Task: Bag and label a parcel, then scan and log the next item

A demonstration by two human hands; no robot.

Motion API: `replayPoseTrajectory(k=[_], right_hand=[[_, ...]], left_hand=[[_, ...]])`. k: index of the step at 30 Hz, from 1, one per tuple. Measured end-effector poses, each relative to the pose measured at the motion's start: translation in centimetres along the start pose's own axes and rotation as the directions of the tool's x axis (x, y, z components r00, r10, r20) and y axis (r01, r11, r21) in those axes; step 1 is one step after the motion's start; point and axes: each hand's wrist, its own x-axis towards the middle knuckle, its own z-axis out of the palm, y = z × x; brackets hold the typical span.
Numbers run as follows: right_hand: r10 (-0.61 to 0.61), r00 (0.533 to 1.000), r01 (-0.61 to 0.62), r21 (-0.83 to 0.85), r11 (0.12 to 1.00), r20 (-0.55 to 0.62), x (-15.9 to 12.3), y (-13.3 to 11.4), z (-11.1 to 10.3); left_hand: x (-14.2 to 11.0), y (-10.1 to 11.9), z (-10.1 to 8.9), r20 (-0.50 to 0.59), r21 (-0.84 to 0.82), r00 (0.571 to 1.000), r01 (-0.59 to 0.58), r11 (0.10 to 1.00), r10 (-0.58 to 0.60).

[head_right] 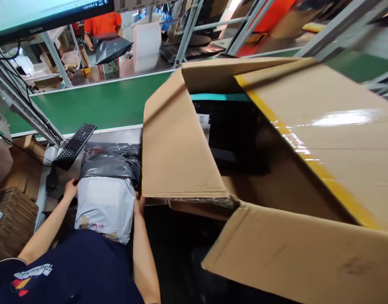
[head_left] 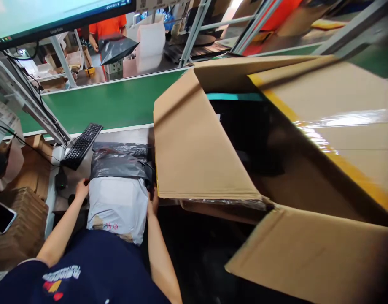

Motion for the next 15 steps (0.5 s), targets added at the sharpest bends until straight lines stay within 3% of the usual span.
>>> replayPoseTrajectory(k=[3,6,9,15], right_hand=[[-0.009,1.000,0.011,-0.133,0.991,0.010,1.3,-0.4,1.0],[0.026,0.998,-0.038,-0.236,0.971,-0.056,2.8,0.1,1.8],[0.044,0.994,-0.072,-0.309,0.948,-0.095,2.2,1.9,0.8],[0.048,0.993,-0.078,-0.306,0.949,-0.104,-4.3,6.3,-3.6]], left_hand=[[1.3,0.7,0.9,-0.010,-0.004,1.000,-0.016,1.000,0.016],[1.2,0.6,1.6,-0.033,0.027,0.999,0.030,0.999,-0.029],[-1.7,-0.6,1.0,0.006,0.054,0.999,0.042,0.998,-0.042],[-9.2,-2.9,-1.3,0.154,0.057,0.983,0.093,0.994,-0.101]])
